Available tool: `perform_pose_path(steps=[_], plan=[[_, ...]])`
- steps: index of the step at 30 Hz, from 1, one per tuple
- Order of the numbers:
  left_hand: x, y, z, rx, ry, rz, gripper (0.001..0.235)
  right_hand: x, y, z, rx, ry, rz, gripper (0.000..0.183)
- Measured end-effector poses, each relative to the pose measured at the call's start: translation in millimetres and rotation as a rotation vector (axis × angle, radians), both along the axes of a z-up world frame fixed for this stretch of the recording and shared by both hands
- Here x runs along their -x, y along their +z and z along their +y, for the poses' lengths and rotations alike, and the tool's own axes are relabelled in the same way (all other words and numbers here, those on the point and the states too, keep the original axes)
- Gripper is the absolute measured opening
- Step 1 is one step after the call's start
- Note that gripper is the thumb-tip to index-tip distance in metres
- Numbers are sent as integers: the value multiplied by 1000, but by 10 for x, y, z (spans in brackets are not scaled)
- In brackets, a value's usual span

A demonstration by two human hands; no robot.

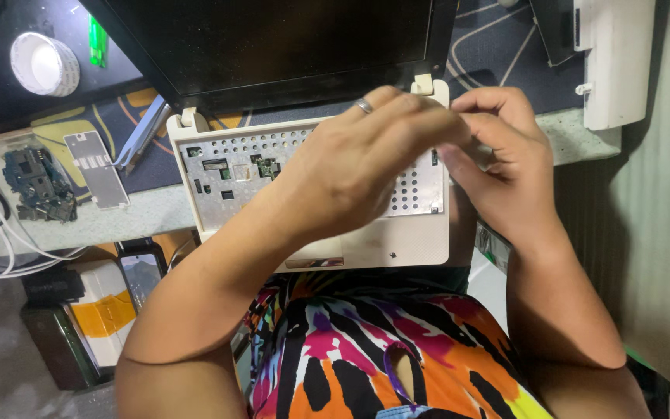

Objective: The person disassembles a white laptop, removes the keyboard, and uses a screwdriver to pry and separate the laptop casing. The person manipulates the keyboard and casing with both hands, using a screwdriver to work along the seam.

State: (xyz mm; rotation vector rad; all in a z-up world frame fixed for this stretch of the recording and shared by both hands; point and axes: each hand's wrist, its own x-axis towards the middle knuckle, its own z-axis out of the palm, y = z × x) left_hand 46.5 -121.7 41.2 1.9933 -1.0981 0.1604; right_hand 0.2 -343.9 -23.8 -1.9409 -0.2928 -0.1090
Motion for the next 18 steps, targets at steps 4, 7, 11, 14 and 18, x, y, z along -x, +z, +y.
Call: perform_pose_path(steps=[4,7,11,14,18], plan=[[-17,276,-12,-169,-24,-84,18,27,-62,84,34,-43,-17,23],[-84,361,-160,-201,-94,-146,15,16,-79,134,20,-130,48,34],[-120,302,-392,-276,13,-385,14,35,-97,136,368,-141,-54,38],[-156,243,-484,-275,38,-406,16,73,-127,154,270,-188,-128,53],[-130,212,-532,-201,96,-398,14,-3,-193,155,256,-167,-126,53]])
